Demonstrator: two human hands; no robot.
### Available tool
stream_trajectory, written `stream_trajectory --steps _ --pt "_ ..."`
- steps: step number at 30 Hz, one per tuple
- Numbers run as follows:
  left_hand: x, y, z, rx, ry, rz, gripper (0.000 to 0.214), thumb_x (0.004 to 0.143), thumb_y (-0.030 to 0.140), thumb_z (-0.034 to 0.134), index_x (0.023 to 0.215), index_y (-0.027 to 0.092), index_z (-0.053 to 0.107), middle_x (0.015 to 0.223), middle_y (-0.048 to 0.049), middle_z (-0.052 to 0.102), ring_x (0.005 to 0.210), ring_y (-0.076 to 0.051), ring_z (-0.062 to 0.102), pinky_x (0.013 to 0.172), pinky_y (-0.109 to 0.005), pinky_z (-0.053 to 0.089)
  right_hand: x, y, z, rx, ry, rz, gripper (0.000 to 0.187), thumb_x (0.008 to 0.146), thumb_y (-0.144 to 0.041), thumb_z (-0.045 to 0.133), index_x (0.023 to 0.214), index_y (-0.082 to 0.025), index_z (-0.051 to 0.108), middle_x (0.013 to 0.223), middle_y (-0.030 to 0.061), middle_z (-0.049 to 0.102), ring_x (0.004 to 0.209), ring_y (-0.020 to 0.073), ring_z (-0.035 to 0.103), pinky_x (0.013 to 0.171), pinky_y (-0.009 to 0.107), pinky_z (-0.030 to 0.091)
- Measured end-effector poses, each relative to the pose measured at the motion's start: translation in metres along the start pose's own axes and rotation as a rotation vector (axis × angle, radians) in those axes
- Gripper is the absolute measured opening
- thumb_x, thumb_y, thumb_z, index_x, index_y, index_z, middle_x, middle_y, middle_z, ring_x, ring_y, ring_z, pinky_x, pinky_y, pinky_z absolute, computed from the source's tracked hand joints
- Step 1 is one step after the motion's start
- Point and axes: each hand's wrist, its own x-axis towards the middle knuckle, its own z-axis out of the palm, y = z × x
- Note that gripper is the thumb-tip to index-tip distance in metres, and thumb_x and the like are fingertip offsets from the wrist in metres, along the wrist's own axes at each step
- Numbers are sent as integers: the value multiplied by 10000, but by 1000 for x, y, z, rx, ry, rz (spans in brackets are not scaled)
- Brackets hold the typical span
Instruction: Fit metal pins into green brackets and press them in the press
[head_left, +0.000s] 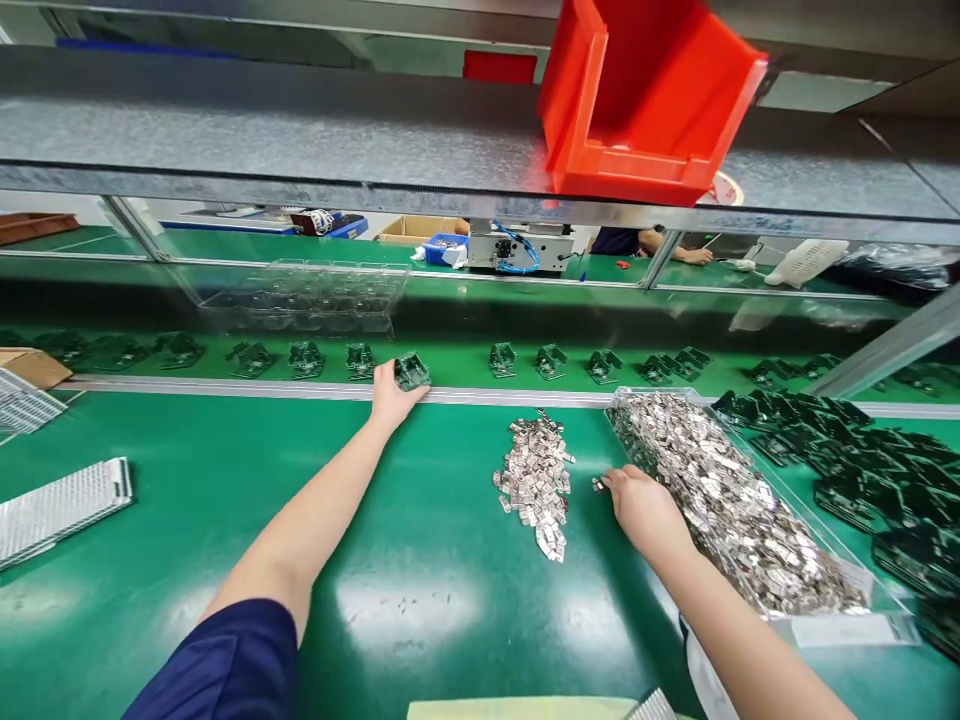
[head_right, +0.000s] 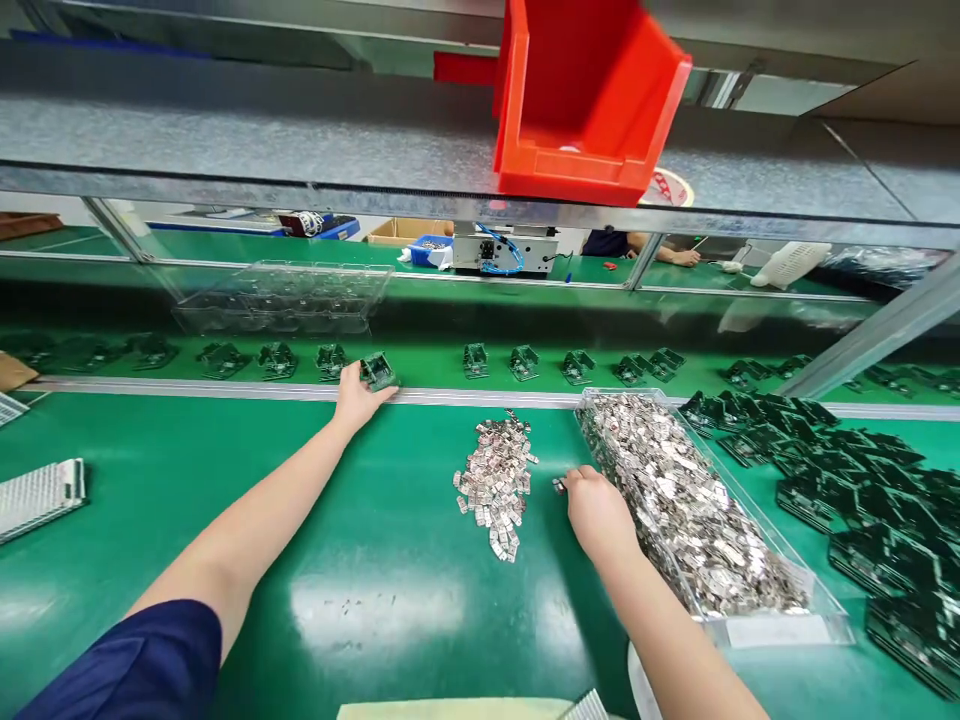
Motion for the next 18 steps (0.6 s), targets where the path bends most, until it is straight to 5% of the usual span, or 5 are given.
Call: stream_trajectory --steps 3,6,11,14,18 --pt "-57 5 11 -161 -141 -20 637 602 209 819 1126 199 458 1256 -120 549 1005 -249 684 931 -434 551 -24 -10 -14 211 121 -16 291 952 -242 447 924 -150 722 889 120 671 788 229 670 750 325 514" --pt "-124 19 28 -306 -301 -52 625 606 257 825 1092 202 435 1159 -99 633 924 -230 717 885 -415 579 -59 -32 -29 689 222 19 244 903 -328 513 928 -190 714 838 80 703 739 215 679 707 324 543" --pt "-225 70 64 -660 -570 -168 645 588 258 859 1095 217 464 1171 -73 649 1044 -207 677 941 -367 552 -114 -74 -50 1296 109 228 230 866 -431 597 910 -206 582 736 36 700 624 179 675 576 287 555" --pt "-266 100 77 -754 -693 -190 533 626 228 845 1018 220 484 1118 -36 652 1029 -178 668 899 -300 563 -140 -78 -55 1435 156 346 283 874 -462 614 951 -199 546 786 53 715 674 178 688 592 282 561" --pt "-299 115 82 -779 -818 -262 488 657 243 833 978 227 465 1079 -31 651 928 -173 692 785 -282 595 -171 -67 -58 1353 439 463 218 859 -403 664 916 -196 629 906 59 688 815 176 651 644 263 538"
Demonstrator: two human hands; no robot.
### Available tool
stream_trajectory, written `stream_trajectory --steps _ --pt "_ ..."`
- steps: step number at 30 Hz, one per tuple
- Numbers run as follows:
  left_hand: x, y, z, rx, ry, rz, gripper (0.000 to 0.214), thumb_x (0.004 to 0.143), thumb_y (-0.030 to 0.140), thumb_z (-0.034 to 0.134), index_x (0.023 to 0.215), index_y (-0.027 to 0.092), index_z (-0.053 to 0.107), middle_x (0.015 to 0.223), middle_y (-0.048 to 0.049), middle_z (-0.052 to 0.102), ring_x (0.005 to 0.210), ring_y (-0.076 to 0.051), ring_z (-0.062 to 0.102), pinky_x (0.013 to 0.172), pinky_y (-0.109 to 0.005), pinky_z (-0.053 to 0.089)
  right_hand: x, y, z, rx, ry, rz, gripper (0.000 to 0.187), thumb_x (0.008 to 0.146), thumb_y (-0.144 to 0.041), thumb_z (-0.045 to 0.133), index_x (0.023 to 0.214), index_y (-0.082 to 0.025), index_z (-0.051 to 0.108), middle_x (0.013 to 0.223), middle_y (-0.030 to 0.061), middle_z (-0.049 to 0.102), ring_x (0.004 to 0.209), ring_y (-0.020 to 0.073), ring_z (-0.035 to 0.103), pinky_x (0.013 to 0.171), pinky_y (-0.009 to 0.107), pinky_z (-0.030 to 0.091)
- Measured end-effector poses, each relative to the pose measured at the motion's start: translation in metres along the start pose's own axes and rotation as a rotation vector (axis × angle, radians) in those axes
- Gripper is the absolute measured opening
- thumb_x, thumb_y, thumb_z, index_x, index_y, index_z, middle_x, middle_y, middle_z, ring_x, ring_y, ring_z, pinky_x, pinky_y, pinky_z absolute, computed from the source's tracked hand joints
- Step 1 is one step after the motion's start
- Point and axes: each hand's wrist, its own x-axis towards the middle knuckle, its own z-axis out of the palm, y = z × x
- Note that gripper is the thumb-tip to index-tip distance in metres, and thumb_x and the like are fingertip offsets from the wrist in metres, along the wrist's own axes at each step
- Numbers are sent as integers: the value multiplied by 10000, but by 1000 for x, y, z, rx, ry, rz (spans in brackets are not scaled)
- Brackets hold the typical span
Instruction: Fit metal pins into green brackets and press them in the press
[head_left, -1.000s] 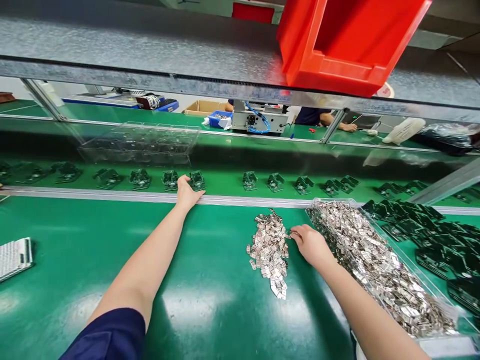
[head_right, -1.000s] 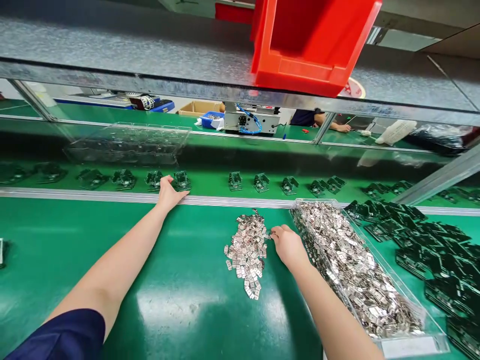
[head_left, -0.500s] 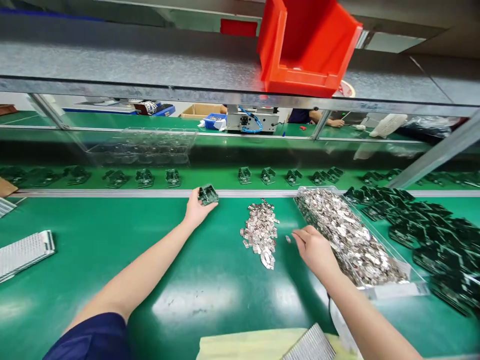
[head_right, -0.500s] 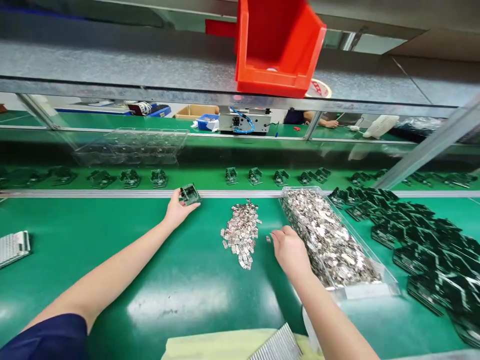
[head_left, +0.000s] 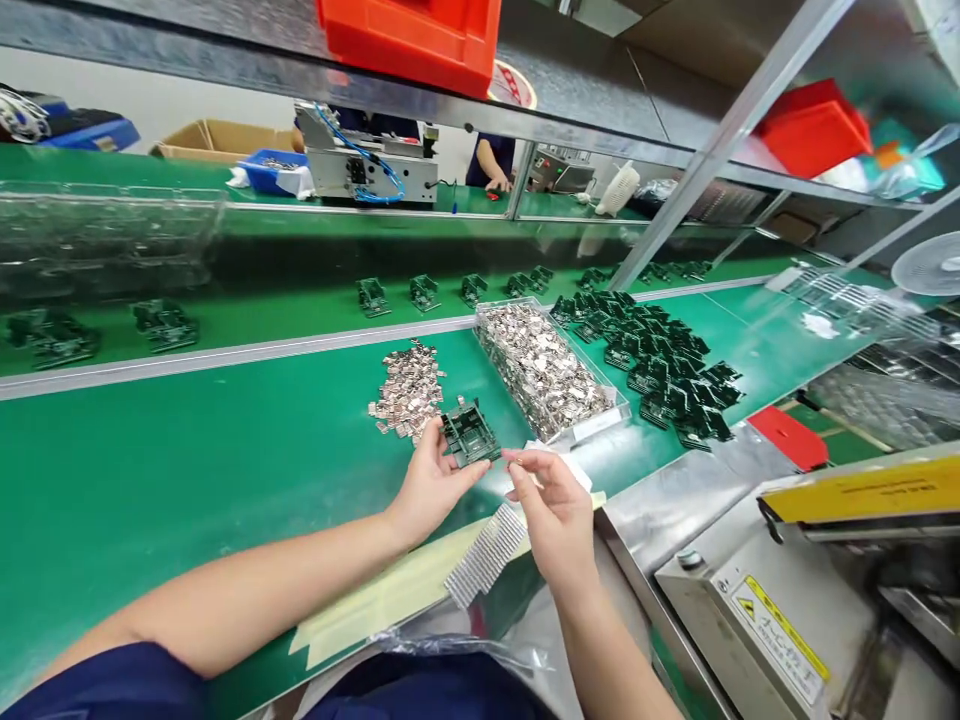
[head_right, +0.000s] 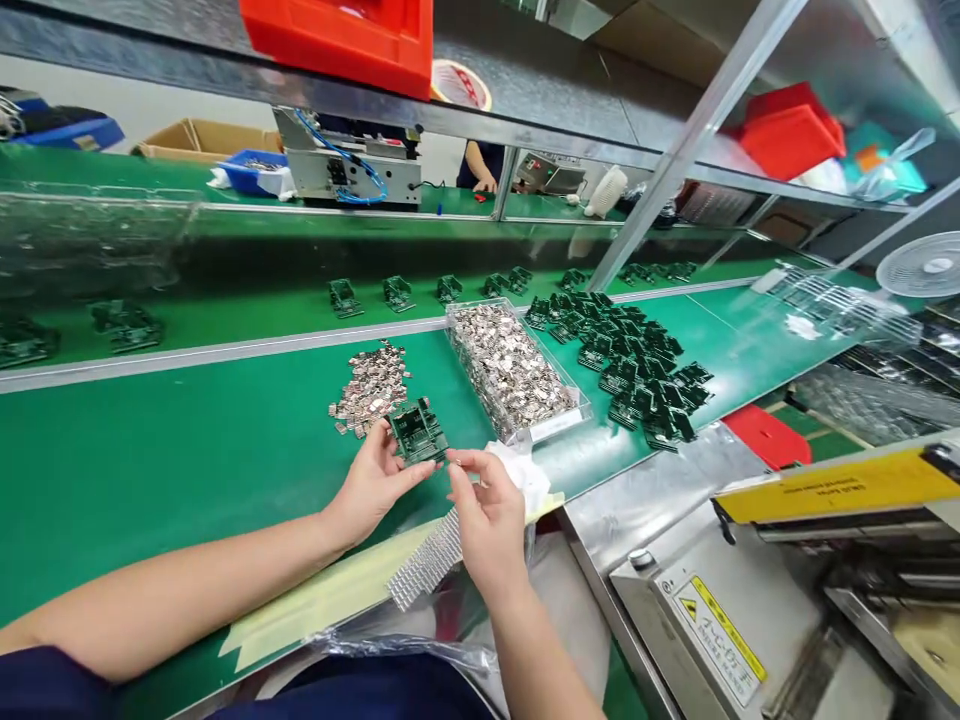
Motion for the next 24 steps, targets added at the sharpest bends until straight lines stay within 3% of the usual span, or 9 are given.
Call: stream_trajectory --steps 3,8,11,15,19,24 --pt "-11 -9 5 -39 -69 -69 531 680 251 817 1066 240 453 1088 -37 655 940 -173 696 816 -301 590 -12 2 -12 -37 113 -80 149 839 -342 691 867 -197 687 824 31 647 763 156 602 646 254 512" --pt "-22 -16 4 5 -102 41 563 657 212 830 1100 264 487 976 -1 661 889 -156 681 787 -274 578 -26 5 -12 -26 74 -11 138 859 -325 667 860 -187 677 667 0 616 588 135 561 550 250 481" --pt "-24 -14 2 31 -148 88 523 674 188 813 1098 275 520 929 10 647 803 -131 660 691 -228 562 -28 10 -11 -157 47 -107 113 899 -274 613 922 -206 701 778 31 653 704 164 608 638 283 501" --pt "-27 -9 0 57 -217 84 461 737 149 751 1123 279 534 977 -5 636 800 -108 638 694 -202 548 -26 15 -9 -316 113 -249 100 870 -212 626 891 -229 723 994 67 613 957 208 594 849 355 485" --pt "-30 -9 -2 71 -229 90 435 760 170 738 1131 273 536 1003 -20 622 792 -112 629 691 -208 548 -26 17 -2 -348 158 -216 56 838 -198 645 840 -220 696 1159 81 574 1132 245 538 985 418 416" --pt "-32 -12 -5 84 -257 82 371 819 254 700 1153 284 541 965 -23 610 793 -127 615 688 -218 535 -28 18 4 -405 163 -200 51 846 -214 633 803 -217 661 1190 87 553 1167 255 511 1014 435 384"
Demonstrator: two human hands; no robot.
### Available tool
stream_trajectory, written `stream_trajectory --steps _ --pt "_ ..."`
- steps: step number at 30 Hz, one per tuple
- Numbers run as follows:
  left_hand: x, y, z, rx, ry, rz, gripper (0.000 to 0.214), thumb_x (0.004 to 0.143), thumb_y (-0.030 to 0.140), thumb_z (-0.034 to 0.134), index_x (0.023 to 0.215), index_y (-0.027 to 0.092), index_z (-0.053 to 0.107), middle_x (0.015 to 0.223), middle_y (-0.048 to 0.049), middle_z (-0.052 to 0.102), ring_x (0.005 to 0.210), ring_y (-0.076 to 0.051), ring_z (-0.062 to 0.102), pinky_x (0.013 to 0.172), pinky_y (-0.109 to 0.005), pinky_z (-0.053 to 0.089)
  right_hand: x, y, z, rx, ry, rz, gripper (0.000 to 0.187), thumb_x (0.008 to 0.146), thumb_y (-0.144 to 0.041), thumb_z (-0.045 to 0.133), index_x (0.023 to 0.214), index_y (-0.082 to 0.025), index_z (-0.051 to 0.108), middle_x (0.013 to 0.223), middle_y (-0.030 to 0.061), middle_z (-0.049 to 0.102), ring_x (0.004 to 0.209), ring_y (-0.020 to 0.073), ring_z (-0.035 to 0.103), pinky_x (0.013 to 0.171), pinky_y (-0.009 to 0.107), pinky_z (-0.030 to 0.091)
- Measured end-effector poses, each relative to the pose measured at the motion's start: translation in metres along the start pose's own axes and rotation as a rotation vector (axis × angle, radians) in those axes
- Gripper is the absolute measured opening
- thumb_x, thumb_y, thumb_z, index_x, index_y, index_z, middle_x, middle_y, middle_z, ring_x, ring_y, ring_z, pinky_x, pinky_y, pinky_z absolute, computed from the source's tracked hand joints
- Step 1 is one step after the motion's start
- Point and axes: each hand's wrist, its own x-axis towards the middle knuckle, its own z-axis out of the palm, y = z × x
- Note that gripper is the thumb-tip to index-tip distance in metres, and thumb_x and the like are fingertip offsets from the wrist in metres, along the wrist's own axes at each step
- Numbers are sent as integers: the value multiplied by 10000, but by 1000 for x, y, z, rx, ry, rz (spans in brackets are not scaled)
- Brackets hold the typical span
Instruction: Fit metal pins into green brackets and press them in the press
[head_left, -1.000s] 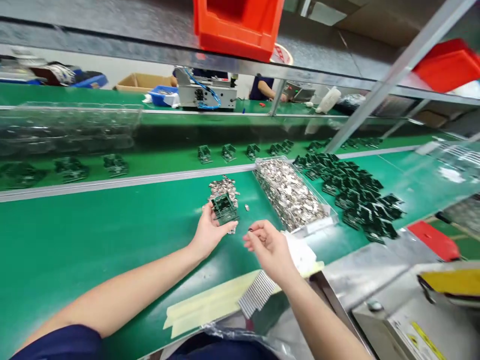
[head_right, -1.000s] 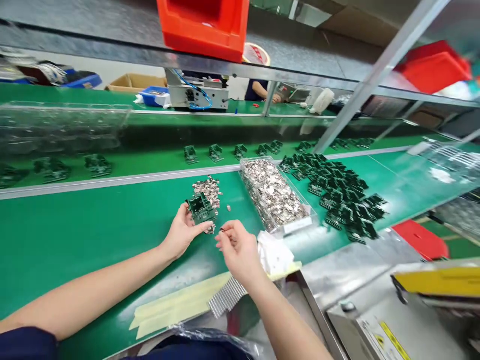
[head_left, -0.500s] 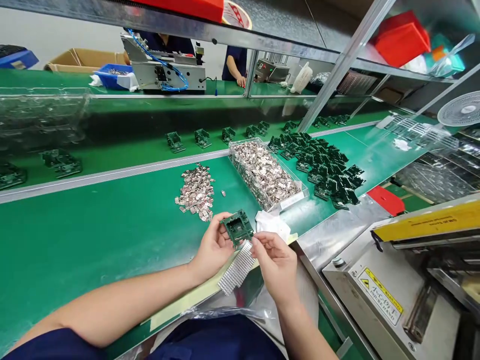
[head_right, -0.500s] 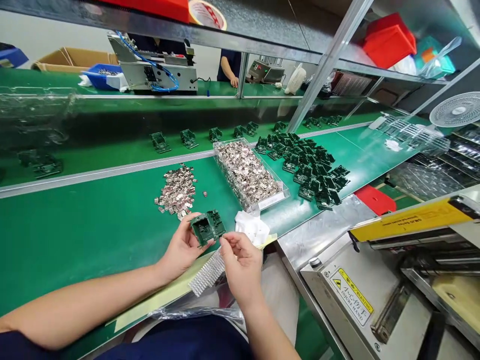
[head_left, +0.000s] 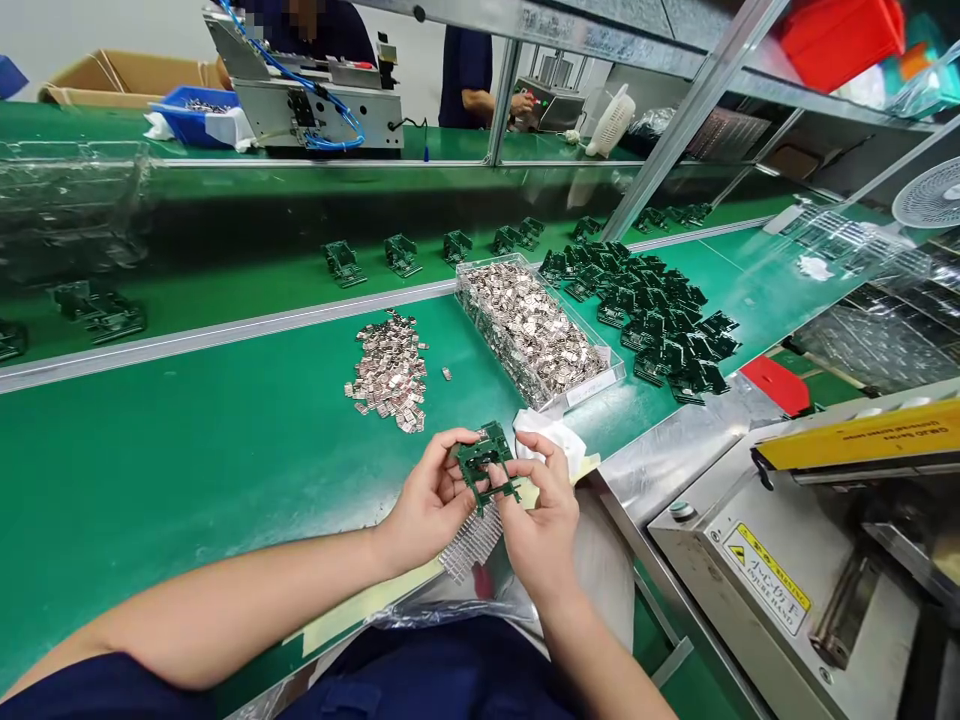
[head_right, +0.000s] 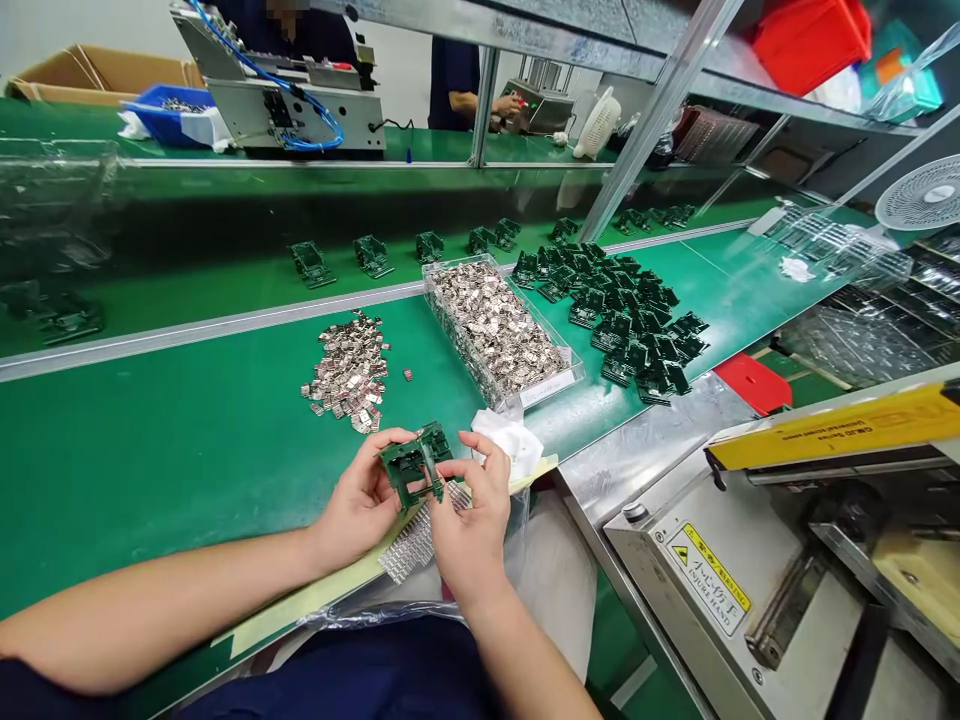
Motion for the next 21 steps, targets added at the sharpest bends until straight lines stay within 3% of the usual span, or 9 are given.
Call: stream_trajectory --steps 6,10,13,21 --pt "0 -2 0 83 35 -12 279 864 297 650 1126 266 559 844 -7 602 696 -117 563 620 -203 494 -5 1 2 39 7 51 49 852 -230 626 818 -199 610 1144 94 567 1113 245 536 967 408 419" --pt "1 1 2 70 43 -32 293 848 313 669 1109 236 558 873 -19 628 741 -126 594 660 -212 515 -6 0 4 331 -36 263 97 854 -272 634 908 -196 604 902 46 633 844 185 610 761 312 507" --pt "-1 3 2 35 34 -76 309 846 298 673 1114 221 539 901 -18 633 764 -121 605 705 -230 534 -5 -3 5 502 -32 388 131 793 -286 700 823 -193 613 775 14 631 701 154 602 647 266 512" --pt "-11 2 8 95 31 -126 332 840 279 679 1132 199 542 936 -30 637 785 -122 610 724 -238 545 -15 -1 0 603 61 453 148 679 -254 771 719 -187 645 788 24 645 708 154 610 652 271 528"
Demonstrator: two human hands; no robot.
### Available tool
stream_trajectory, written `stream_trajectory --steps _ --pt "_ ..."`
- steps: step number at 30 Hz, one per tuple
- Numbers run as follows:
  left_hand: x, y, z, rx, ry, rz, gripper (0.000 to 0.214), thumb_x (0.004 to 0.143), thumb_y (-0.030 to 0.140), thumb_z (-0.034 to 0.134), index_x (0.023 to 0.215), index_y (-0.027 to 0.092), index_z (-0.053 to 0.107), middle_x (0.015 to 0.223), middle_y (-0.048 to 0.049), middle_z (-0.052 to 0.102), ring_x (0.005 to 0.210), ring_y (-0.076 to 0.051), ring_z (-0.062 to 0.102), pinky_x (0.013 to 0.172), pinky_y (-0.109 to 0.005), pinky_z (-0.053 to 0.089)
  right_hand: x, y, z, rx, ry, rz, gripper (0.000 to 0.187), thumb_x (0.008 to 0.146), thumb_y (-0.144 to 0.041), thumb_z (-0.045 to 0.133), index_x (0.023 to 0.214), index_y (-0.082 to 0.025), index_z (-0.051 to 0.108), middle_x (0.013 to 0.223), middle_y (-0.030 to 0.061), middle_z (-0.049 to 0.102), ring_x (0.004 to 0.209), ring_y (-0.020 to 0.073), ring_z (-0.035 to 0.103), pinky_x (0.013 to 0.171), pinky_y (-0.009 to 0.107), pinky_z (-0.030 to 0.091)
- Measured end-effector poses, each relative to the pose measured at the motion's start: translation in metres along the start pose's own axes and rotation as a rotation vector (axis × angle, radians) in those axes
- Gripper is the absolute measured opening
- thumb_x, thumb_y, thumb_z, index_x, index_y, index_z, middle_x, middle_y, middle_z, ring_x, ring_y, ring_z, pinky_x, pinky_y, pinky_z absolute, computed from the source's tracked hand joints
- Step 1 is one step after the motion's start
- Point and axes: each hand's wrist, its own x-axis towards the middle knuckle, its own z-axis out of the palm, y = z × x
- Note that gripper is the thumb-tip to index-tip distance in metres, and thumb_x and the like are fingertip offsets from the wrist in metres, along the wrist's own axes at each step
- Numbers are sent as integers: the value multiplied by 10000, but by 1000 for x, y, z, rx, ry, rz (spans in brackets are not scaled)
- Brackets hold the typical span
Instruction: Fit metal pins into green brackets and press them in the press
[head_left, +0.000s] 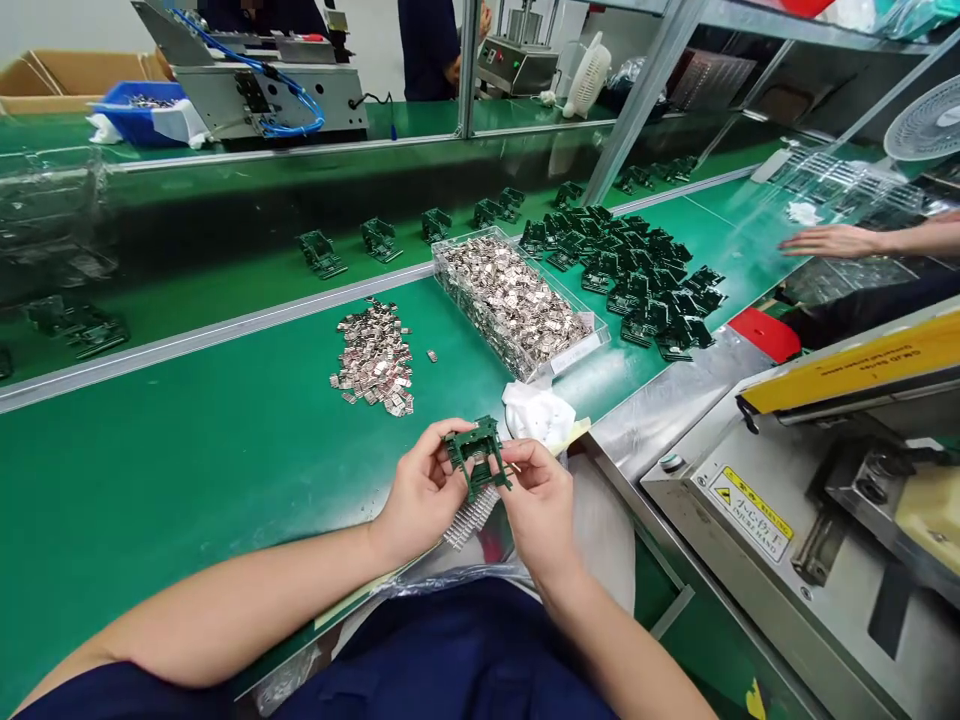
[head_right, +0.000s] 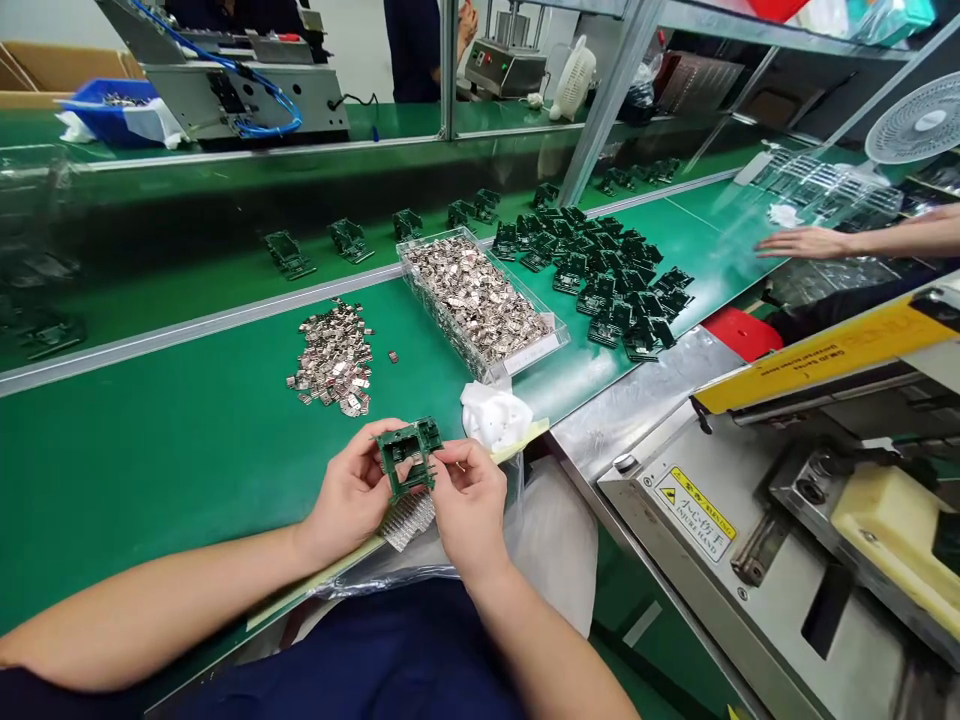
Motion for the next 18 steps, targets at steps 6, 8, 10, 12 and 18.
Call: stream_trajectory --steps 6,8,10,12,18 --pt "-6 0 7 57 -27 -21 346 806 270 709 1100 183 549 943 -31 639 811 -123 617 779 -252 555 -8 2 -10 55 13 38 175 682 -266 773 711 -194 616 697 -9 619 634 130 579 602 241 515" --pt "-5 2 9 62 -46 -32 364 787 279 724 1087 179 544 933 -33 635 813 -128 618 760 -251 566 -14 4 -20 13 26 20 180 728 -313 753 787 -194 632 763 5 635 704 143 598 655 253 530" --pt "1 2 11 45 -32 -41 391 773 297 736 1083 184 526 918 -30 626 813 -134 619 704 -239 576 -23 10 -32 -44 83 9 218 784 -377 716 877 -199 634 850 20 642 781 153 604 708 268 538" --pt "8 -2 15 10 11 -55 414 763 321 741 1075 191 503 923 -31 616 824 -143 623 640 -221 577 -33 21 -42 -108 63 87 281 802 -460 692 866 -193 633 808 19 629 728 148 588 659 263 533" --pt "24 -26 35 -20 42 -44 434 747 297 731 1085 201 477 899 -20 583 777 -139 611 557 -196 551 -49 62 -38 -213 -321 227 396 800 -552 651 698 -170 630 597 7 596 534 126 514 517 244 433"
